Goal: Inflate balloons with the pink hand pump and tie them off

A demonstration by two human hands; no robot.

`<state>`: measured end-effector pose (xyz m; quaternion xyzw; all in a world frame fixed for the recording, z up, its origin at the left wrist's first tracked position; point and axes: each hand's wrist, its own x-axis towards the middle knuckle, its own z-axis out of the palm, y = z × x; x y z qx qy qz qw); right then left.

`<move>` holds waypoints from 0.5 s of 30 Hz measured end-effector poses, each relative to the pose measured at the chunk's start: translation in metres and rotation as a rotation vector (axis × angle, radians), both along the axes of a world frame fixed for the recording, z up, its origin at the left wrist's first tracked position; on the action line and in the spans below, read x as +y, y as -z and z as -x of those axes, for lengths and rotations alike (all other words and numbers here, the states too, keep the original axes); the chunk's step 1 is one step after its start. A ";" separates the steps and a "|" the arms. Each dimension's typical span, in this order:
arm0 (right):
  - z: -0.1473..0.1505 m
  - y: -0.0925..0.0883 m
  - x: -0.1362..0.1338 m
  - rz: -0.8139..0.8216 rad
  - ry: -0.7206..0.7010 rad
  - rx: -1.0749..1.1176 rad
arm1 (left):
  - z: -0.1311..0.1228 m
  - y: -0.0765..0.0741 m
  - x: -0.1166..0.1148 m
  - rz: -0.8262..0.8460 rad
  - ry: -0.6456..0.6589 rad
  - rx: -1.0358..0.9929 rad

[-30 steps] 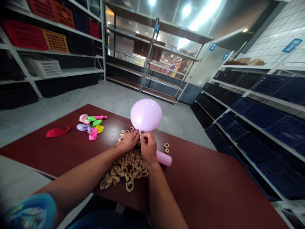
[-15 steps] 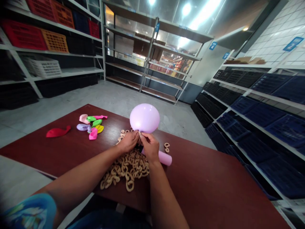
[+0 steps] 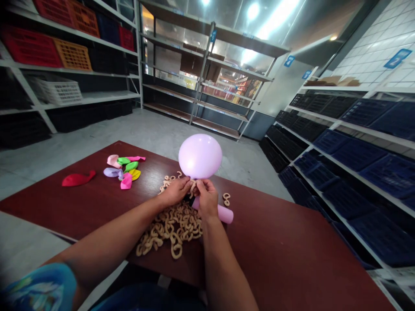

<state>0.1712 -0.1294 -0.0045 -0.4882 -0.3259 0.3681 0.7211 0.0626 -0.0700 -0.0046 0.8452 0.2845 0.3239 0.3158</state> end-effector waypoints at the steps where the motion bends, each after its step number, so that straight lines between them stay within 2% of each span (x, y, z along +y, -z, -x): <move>1: -0.001 -0.001 0.000 -0.008 0.023 0.007 | 0.000 0.000 -0.001 0.014 0.012 0.003; 5: -0.002 -0.005 0.000 -0.062 0.108 -0.042 | -0.003 -0.001 -0.006 0.105 0.079 0.009; 8: -0.001 -0.007 -0.001 -0.079 0.165 -0.109 | -0.003 -0.006 -0.011 0.173 0.181 -0.018; 13: 0.000 -0.005 -0.002 -0.042 0.181 -0.097 | 0.002 -0.017 -0.019 0.459 0.407 -0.043; 15: -0.001 -0.004 -0.002 -0.034 0.174 -0.089 | 0.002 -0.018 -0.019 0.516 0.456 -0.037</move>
